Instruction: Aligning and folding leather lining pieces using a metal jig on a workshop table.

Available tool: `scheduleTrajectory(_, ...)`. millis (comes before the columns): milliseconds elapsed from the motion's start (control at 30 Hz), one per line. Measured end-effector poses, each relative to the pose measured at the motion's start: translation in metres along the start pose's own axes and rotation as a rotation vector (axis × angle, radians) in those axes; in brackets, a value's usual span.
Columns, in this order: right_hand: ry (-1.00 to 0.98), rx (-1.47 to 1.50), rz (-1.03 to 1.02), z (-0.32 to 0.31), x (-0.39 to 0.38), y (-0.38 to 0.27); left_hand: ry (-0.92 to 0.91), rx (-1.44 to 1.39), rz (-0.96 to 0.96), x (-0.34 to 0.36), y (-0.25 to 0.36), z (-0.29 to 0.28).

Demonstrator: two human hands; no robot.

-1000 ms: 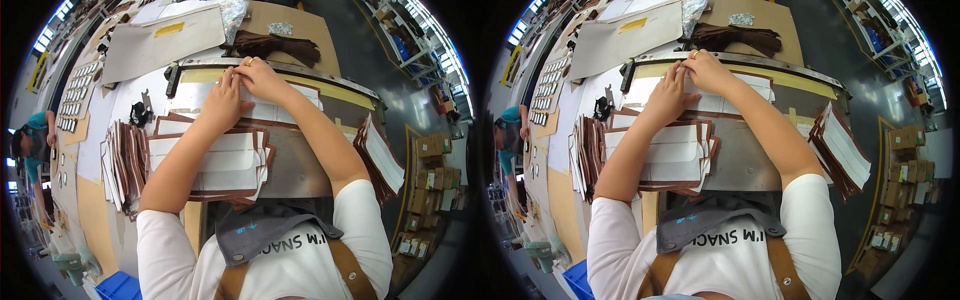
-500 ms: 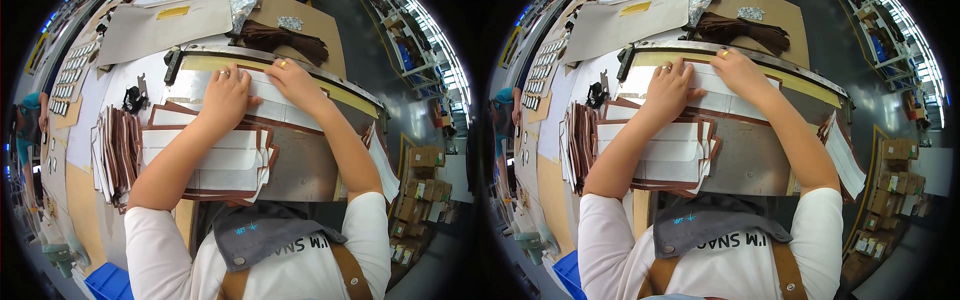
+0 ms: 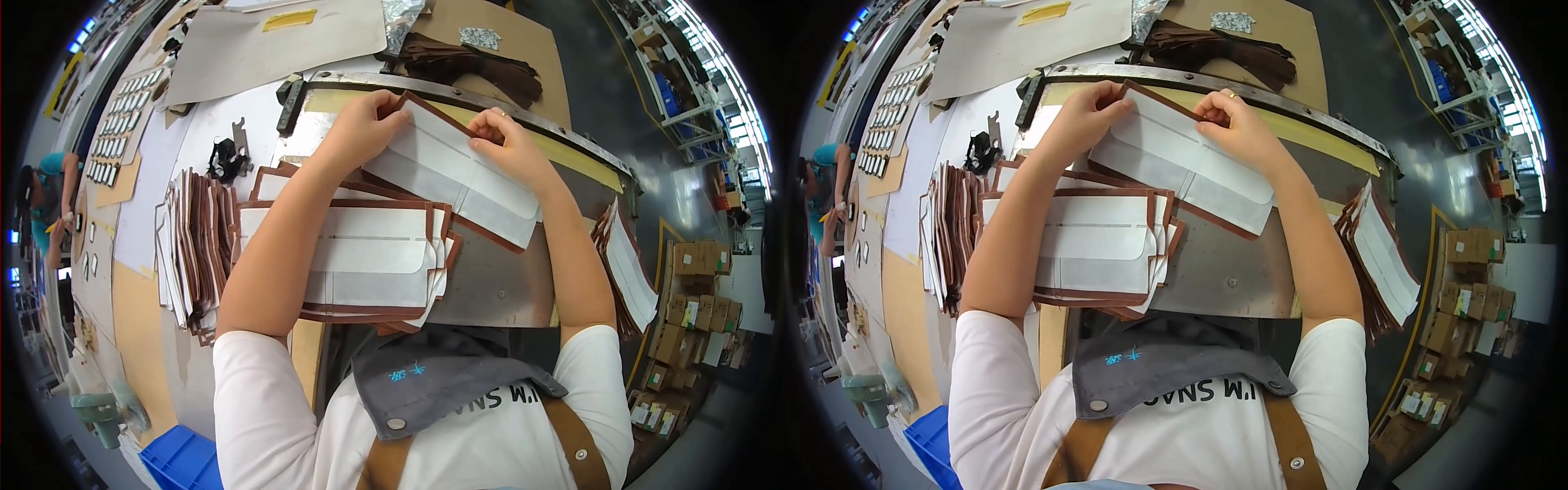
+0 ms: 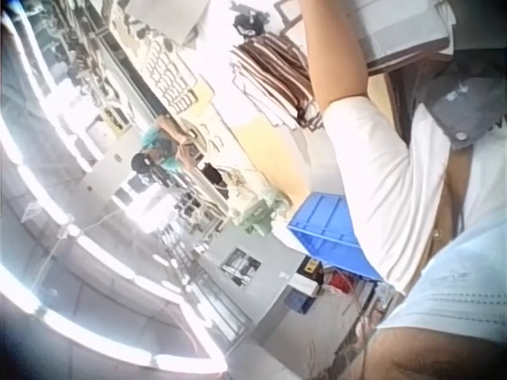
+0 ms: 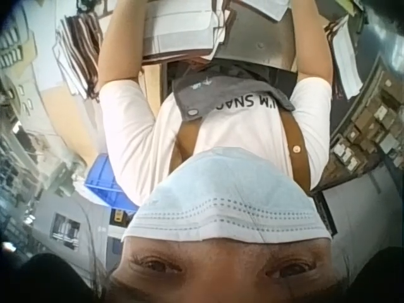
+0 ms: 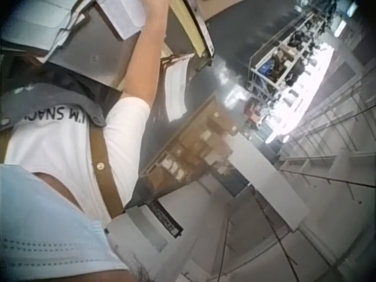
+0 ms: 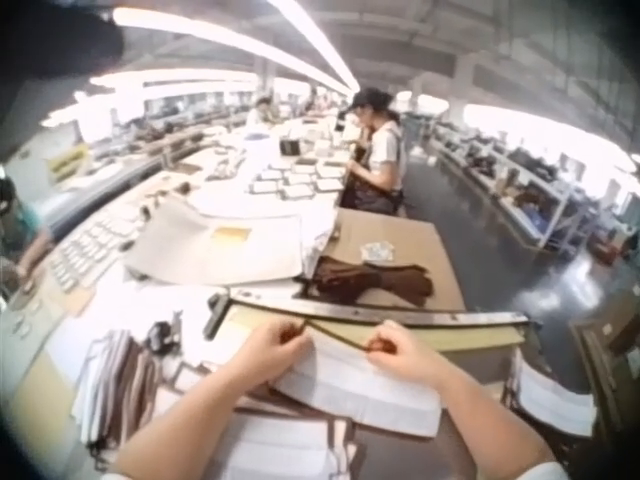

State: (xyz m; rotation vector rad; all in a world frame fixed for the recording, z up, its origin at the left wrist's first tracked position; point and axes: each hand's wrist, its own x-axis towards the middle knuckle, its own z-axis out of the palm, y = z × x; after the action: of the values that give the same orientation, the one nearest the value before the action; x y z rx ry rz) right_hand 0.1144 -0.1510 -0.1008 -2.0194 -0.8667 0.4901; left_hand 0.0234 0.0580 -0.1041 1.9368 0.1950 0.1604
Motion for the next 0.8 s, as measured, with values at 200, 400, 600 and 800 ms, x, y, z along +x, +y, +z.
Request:
scheduleTrajectory(200, 0.05, 0.166, -0.084, 0.012, 0.018, -0.042, -0.071, -0.152, 0.026, -0.009, 0.011, 0.005)
scheduleTrajectory(400, 0.008, 0.231, 0.002, 0.021, 0.031, -0.048, -0.1, -0.169, 0.04, -0.01, 0.013, 0.005)
scheduleTrajectory(600, 0.048, 0.148, -0.109, 0.026, 0.027, -0.048, -0.098, -0.275, -0.013, -0.012, 0.013, 0.007)
scheduleTrajectory(800, 0.319, -0.271, -0.604, 0.039, 0.029, -0.038, -0.139, -0.375, -0.063, -0.008, 0.01, 0.006)
